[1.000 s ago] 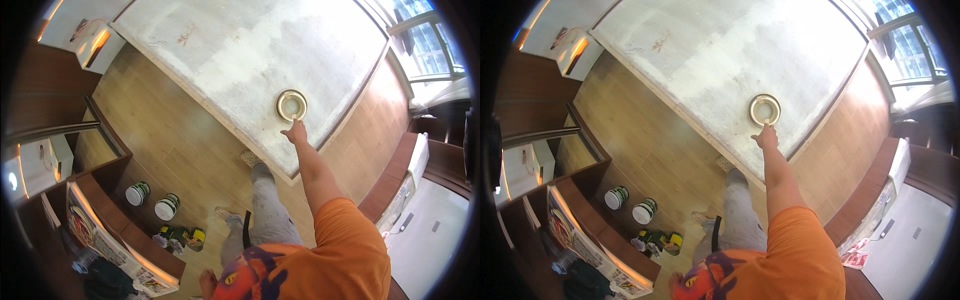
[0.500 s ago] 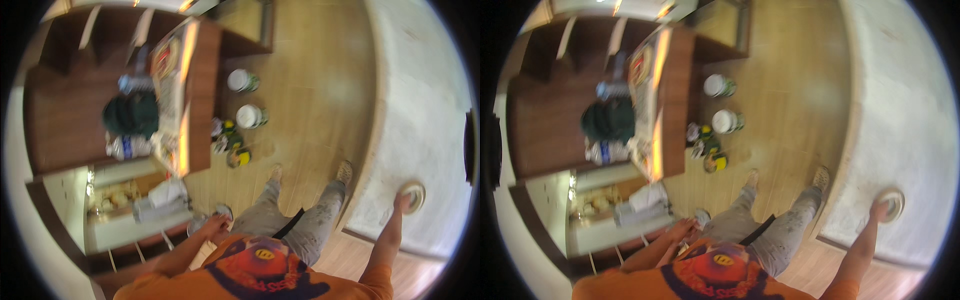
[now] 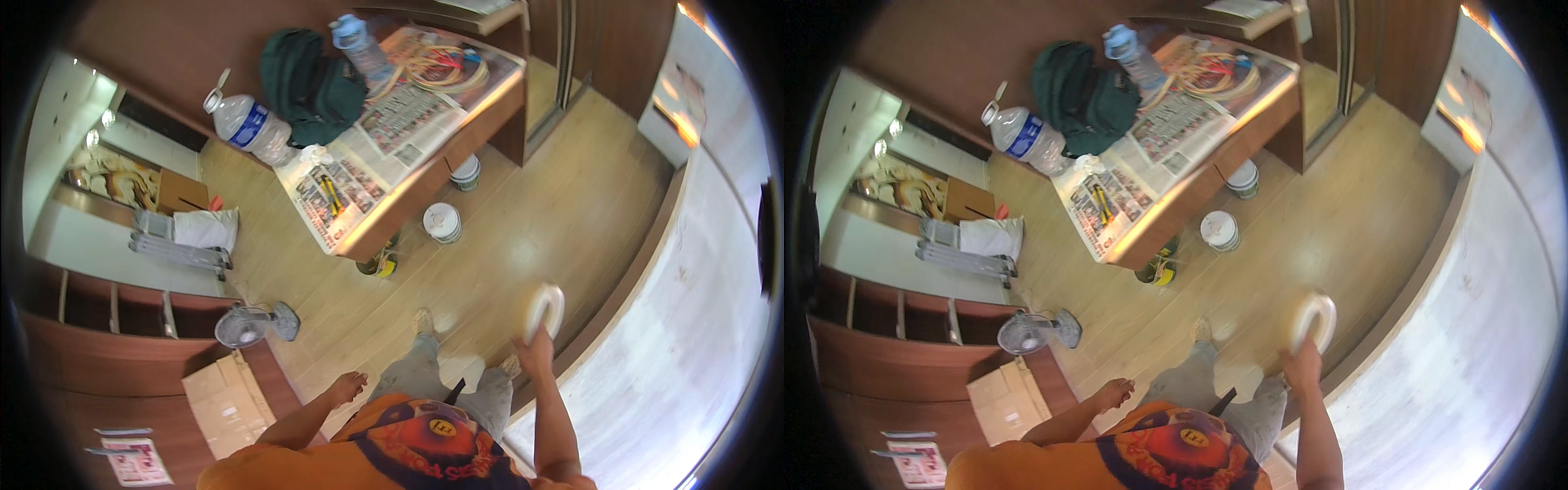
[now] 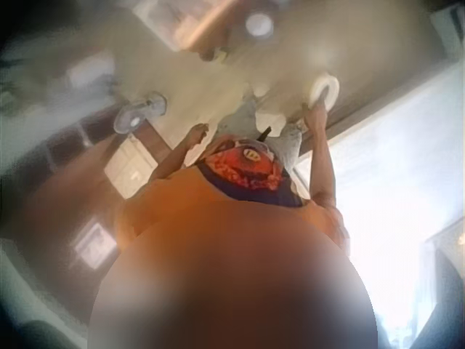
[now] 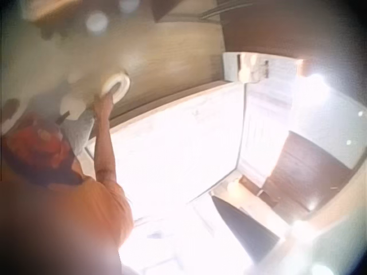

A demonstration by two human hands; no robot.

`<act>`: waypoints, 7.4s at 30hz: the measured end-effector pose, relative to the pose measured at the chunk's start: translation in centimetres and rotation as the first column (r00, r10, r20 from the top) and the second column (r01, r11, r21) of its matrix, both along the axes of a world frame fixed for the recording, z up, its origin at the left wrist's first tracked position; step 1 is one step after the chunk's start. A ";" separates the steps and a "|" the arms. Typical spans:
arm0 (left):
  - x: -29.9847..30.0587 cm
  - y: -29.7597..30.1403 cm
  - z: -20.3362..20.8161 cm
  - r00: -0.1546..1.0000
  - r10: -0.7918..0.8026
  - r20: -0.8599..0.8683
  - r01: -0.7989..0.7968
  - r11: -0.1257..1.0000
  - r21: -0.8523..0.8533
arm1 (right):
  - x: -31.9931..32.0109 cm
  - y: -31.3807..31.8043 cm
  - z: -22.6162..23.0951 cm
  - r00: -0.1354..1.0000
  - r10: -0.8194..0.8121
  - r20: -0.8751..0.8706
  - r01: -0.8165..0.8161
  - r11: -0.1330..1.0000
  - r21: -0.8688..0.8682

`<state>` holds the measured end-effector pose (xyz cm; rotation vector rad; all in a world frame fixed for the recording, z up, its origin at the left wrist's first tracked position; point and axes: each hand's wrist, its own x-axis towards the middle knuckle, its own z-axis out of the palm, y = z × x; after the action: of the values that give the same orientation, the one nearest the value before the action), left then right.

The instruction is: The person cuts a strip of masking tape, folds it, and uses a utility knife to trim the edges. They then rub the tape on a sanding sheet and apply it to the top edge of a wooden cabinet, pressing it into place.

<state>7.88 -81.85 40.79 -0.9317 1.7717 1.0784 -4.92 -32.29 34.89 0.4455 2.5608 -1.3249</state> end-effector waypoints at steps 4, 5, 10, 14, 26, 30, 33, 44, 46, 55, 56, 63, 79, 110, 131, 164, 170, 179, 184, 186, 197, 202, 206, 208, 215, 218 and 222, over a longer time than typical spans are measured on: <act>3.2 -5.7 -1.6 0.992 0.095 -0.086 -0.093 0.995 0.029 | -15.8 -14.8 12.4 0.875 0.408 -0.262 -0.370 0.911 0.183; 3.9 -7.3 -1.7 0.987 0.127 -0.096 -0.126 0.992 0.022 | -19.2 -18.5 14.1 0.795 0.494 -0.351 -0.426 0.868 0.255; 6.4 -14.6 -2.1 0.908 0.394 -0.145 -0.400 0.917 -0.014 | -34.4 -34.4 15.6 0.650 0.687 -0.323 -0.483 0.703 0.523; 6.5 -17.1 0.2 0.700 0.694 -0.169 -0.671 0.720 0.174 | -40.5 -42.2 12.6 0.688 0.725 0.016 -0.537 0.494 0.684; -19.0 -13.4 18.5 0.604 0.393 -0.693 -0.049 0.887 0.460 | -25.8 -38.6 24.8 0.776 0.544 -0.320 -0.631 0.663 -0.403; -25.7 -5.6 26.4 0.402 0.161 -0.901 0.442 0.828 0.345 | -15.9 -32.4 33.5 0.721 0.388 -0.575 -0.628 0.717 -0.303; -26.3 1.9 30.9 0.316 0.018 -0.949 0.655 0.720 0.232 | -11.6 -26.6 36.5 0.685 0.167 -0.709 -0.475 0.840 -0.261; -19.9 24.3 33.7 0.046 0.192 -0.980 0.895 0.428 0.126 | 6.7 -6.6 38.6 0.483 -0.420 -0.768 -0.035 0.867 -0.496; -18.8 27.0 33.7 0.155 0.141 -0.978 0.926 0.325 0.194 | 9.4 -4.4 38.6 0.537 -0.473 -0.698 -0.052 0.808 -0.587; -15.6 35.8 31.2 0.743 -0.313 -0.591 0.521 -0.284 0.805 | 15.6 -2.1 35.7 0.651 -0.646 -0.399 -0.469 0.072 -0.881; -15.3 36.7 30.8 0.770 -0.372 -0.519 0.422 -0.314 0.851 | 15.7 -2.2 35.6 0.665 -0.616 -0.422 -0.558 -0.033 -0.829; -17.1 39.9 31.1 0.667 -0.236 -0.707 0.728 0.006 0.685 | 18.6 0.1 39.2 0.403 -0.724 -0.560 0.292 0.681 -0.671; -22.2 38.4 35.5 0.305 -0.017 -0.952 0.952 -0.027 0.306 | 12.3 -0.1 41.9 0.489 -0.672 -0.556 0.388 0.738 -0.552; -24.9 37.2 30.0 0.411 -0.410 -0.815 0.864 -0.109 0.491 | 10.3 -1.0 38.8 0.648 -0.687 -0.328 0.401 0.674 -0.620; -18.9 37.3 27.2 -0.093 -0.133 -0.987 0.983 0.145 -0.112 | 9.1 -4.2 35.3 0.489 -0.742 -0.458 0.799 0.592 -0.105; -24.0 39.5 25.3 0.104 -0.317 -0.943 0.993 -0.019 0.116 | 8.0 -2.9 31.8 0.443 -0.844 -0.302 0.796 0.525 -0.302; -27.3 38.6 26.5 0.449 -0.425 -0.786 0.816 -0.164 0.555 | 9.5 -2.3 34.0 0.562 -0.793 -0.233 0.443 0.527 -0.725; -26.0 37.4 28.7 0.482 -0.143 -0.865 0.866 -0.075 0.495 | 10.6 -1.9 36.6 0.507 -0.803 -0.313 0.433 0.551 -0.713; -26.1 37.1 29.3 0.480 -0.128 -0.868 0.867 -0.084 0.491 | 10.6 -2.1 37.0 0.494 -0.786 -0.372 0.516 0.609 -0.602; -26.0 37.0 29.6 0.464 -0.133 -0.876 0.877 -0.072 0.475 | 10.4 -2.4 37.5 0.462 -0.730 -0.503 0.528 0.682 -0.506; -24.6 36.3 31.0 0.286 0.001 -0.958 0.957 -0.042 0.286 | 8.5 -4.6 39.0 0.574 -0.491 -0.655 0.564 0.817 -0.119; -23.6 36.1 30.8 0.382 -0.088 -0.920 0.919 -0.064 0.388 | 7.9 -5.4 39.0 0.445 -0.725 -0.526 0.526 0.687 -0.502; -23.9 35.4 31.9 0.199 -0.110 -0.974 0.973 -0.093 0.209 | 8.9 -4.7 40.3 0.634 -0.555 -0.539 0.507 0.824 -0.253; -24.3 35.2 32.6 -0.062 -0.050 -0.997 0.994 -0.097 -0.057 | 9.3 -4.3 40.8 0.718 -0.399 -0.570 0.476 0.879 -0.016; -23.1 35.0 32.7 0.012 -0.161 -0.987 1.000 -0.011 0.014 | 8.9 -4.3 41.2 0.710 -0.364 -0.602 0.515 0.852 0.091; -22.4 34.5 32.8 -0.114 -0.260 -0.959 0.992 0.017 -0.122 | 8.9 -4.6 41.3 0.669 -0.371 -0.645 0.580 0.802 0.140; -21.2 34.1 33.3 -0.194 -0.080 -0.978 0.977 0.077 -0.200 | 8.8 -5.5 40.9 0.567 -0.351 -0.745 0.693 0.692 0.202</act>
<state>-13.33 -47.76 74.07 1.7072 1.6791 1.3227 3.92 -37.76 75.79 1.1358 3.6016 -1.0975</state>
